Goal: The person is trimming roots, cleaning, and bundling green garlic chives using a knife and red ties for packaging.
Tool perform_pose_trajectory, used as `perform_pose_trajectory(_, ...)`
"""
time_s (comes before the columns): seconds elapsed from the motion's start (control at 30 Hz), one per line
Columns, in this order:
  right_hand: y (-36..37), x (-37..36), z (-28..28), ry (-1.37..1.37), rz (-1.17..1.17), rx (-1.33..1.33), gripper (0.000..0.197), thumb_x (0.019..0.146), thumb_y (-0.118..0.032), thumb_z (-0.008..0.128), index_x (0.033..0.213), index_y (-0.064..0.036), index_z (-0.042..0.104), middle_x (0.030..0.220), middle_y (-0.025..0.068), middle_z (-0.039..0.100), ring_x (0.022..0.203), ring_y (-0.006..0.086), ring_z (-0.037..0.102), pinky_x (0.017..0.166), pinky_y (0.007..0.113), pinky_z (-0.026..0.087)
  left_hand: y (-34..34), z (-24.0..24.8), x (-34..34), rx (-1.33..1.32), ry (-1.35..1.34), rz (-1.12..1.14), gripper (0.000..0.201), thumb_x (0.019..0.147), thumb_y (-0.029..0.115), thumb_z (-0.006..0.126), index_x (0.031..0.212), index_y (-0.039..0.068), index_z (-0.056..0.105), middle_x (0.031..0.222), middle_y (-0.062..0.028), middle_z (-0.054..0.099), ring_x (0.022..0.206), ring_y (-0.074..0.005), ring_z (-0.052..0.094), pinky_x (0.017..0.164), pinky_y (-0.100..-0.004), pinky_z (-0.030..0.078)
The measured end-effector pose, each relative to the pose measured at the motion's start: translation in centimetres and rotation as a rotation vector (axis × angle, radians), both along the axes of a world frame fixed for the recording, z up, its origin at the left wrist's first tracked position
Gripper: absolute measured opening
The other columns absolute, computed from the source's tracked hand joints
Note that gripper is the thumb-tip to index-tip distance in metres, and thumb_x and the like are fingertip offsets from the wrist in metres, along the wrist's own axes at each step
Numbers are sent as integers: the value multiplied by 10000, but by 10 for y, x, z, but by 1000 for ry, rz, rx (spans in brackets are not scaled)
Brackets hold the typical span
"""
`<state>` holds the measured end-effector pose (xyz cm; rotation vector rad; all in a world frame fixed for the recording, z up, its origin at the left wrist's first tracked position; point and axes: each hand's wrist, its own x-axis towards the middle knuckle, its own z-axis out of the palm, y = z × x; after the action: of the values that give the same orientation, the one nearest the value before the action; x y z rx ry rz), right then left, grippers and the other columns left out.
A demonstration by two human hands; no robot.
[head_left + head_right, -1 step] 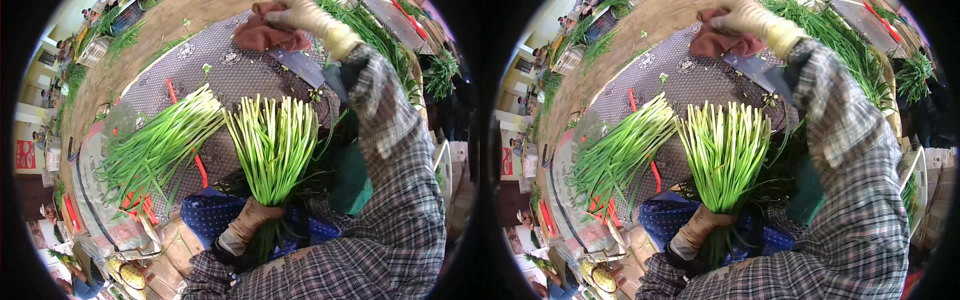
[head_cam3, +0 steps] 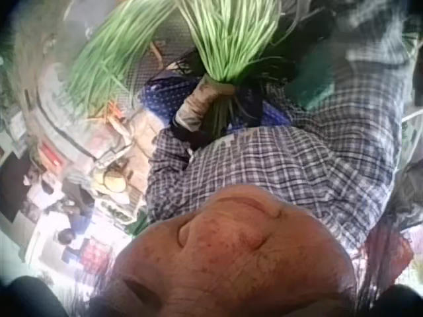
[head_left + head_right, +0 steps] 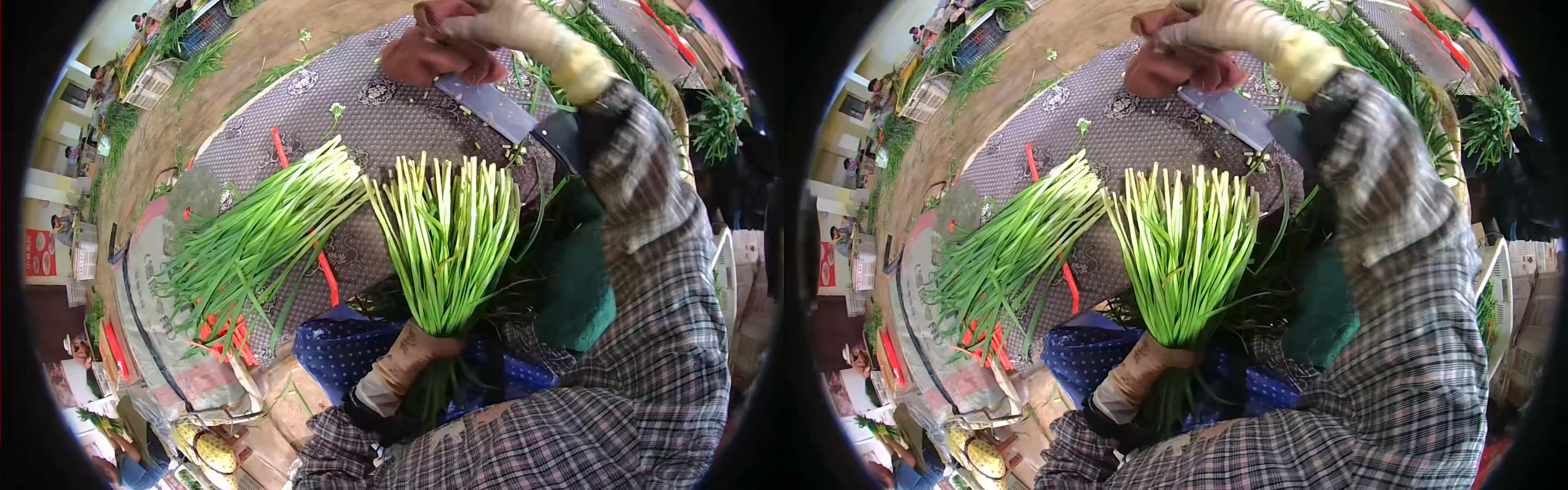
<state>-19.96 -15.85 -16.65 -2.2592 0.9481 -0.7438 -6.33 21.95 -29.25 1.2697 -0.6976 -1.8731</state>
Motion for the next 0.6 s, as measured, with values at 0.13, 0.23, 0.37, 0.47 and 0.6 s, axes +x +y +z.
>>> perform_pose_trajectory(0.13, 125, -12, 32, 180, 619, 19, 336, 826, -348, 671, 1068, -115, 663, 1026, 95, 635, 956, 250, 605, 853, 421, 483, -4, -2, 6, -241, -154, -208, 396, 705, 25, 684, 1097, 29, 626, 1049, -99, 645, 938, -231, 608, 817, -309, 490)
perform_pose_trajectory(0.23, 210, -4, -26, 325, 544, -59, 348, 794, -418, 658, 1020, -155, 687, 1129, 79, 583, 988, 316, 558, 839, 461, 462, 0, -29, -4, -362, -270, -288, 392, 702, 45, 695, 1088, 31, 625, 1090, -103, 629, 976, -262, 604, 845, -327, 488)
perform_pose_trajectory(0.37, 209, -7, -83, 508, 208, -117, 326, 777, -399, 633, 974, -141, 665, 1058, 121, 576, 994, 385, 537, 821, 494, 456, -3, -28, -13, -529, -539, -245, 388, 715, 42, 677, 1099, 37, 620, 1092, -96, 637, 996, -246, 604, 874, -332, 473)
perform_pose_trajectory(0.47, 194, -12, -83, 469, 132, -205, 361, 819, -361, 607, 1069, -102, 626, 1071, 158, 572, 1035, 376, 511, 930, 482, 392, -3, -26, -10, -366, -511, -254, 417, 690, 32, 690, 1101, 29, 619, 1074, -98, 651, 977, -235, 612, 867, -320, 475)
perform_pose_trajectory(0.6, 157, 1, -74, 630, -91, -128, 324, 825, -388, 601, 941, -95, 675, 973, 178, 631, 884, 345, 619, 762, 457, 501, -5, -8, -8, -247, -363, -77, 464, 625, -16, 713, 1076, -3, 608, 1009, -102, 660, 914, -234, 620, 811, -308, 487)
